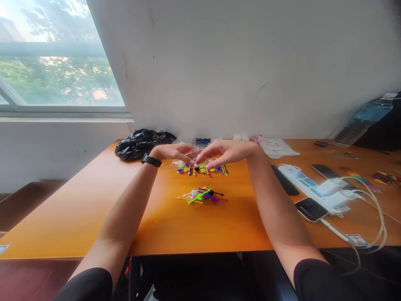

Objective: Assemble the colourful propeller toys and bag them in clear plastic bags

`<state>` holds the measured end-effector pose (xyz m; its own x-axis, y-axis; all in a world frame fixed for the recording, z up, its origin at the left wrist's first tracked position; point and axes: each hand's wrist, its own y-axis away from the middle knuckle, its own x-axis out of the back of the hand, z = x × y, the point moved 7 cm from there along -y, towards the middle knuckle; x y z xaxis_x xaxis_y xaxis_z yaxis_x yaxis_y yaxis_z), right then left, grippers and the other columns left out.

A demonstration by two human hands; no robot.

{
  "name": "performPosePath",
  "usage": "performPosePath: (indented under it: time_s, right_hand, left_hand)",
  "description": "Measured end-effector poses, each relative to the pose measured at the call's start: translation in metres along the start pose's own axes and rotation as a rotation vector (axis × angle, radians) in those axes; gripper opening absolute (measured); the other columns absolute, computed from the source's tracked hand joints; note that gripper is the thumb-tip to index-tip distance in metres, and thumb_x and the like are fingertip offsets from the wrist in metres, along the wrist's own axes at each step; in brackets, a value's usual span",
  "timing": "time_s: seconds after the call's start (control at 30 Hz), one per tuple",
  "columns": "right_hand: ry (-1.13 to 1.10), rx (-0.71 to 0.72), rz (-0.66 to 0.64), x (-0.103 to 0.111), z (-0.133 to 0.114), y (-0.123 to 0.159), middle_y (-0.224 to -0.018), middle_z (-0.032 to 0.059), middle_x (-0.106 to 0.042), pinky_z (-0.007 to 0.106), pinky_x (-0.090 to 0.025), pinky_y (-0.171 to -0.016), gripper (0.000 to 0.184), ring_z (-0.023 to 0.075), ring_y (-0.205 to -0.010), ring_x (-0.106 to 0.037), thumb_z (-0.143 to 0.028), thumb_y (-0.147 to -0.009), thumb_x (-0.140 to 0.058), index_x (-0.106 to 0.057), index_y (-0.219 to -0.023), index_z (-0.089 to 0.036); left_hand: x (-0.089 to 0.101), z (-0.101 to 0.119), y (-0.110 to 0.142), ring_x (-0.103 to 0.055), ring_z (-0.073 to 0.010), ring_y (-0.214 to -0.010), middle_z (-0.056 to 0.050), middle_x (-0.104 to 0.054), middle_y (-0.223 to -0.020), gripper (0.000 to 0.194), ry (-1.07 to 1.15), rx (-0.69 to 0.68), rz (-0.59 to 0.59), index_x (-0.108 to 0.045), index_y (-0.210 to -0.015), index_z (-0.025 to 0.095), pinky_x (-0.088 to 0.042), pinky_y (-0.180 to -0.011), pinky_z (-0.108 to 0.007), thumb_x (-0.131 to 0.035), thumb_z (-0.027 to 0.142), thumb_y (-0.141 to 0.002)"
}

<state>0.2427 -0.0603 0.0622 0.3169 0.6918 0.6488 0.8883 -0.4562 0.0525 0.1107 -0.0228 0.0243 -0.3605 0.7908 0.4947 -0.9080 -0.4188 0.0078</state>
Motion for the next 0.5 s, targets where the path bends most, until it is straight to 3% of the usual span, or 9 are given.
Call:
performPosePath:
  time_s: [0.1, 0.2, 0.5]
  right_hand:
    - [0.048, -0.017, 0.131, 0.008, 0.01, -0.011, -0.101, 0.0052, -0.082, 0.029, -0.052, -0.071, 0.031, 0.0184, -0.083, -0.07, -0.044, -0.086, -0.081, -0.086, -0.106, -0.022]
    - [0.132, -0.036, 0.297, 0.016, 0.016, -0.017, -0.093, 0.0028, -0.081, 0.029, -0.049, -0.069, 0.023, 0.0185, -0.081, -0.068, -0.041, -0.087, -0.078, -0.086, -0.098, -0.023]
    - [0.14, 0.084, 0.62, 0.036, -0.009, 0.0, -0.09, 0.005, -0.078, 0.036, -0.051, -0.08, 0.022, 0.0216, -0.086, -0.068, -0.042, -0.086, -0.078, -0.081, -0.092, -0.021]
  left_hand:
    - [0.007, -0.007, 0.001, -0.069, -0.0212, -0.084, -0.006, -0.074, -0.093, 0.032, -0.036, 0.01, 0.048, -0.073, -0.1, 0.016, -0.052, -0.077, -0.032, -0.082, 0.043, -0.084]
    - [0.012, -0.01, 0.0, -0.07, -0.0245, -0.096, -0.007, -0.074, -0.099, 0.034, -0.042, -0.018, 0.074, -0.073, -0.105, 0.017, -0.053, -0.083, -0.034, -0.081, 0.044, -0.086]
    - [0.012, -0.017, 0.003, -0.074, -0.0294, -0.106, -0.013, -0.075, -0.122, 0.071, 0.044, -0.022, 0.041, -0.057, -0.149, 0.023, -0.057, -0.09, -0.039, -0.084, 0.04, -0.086]
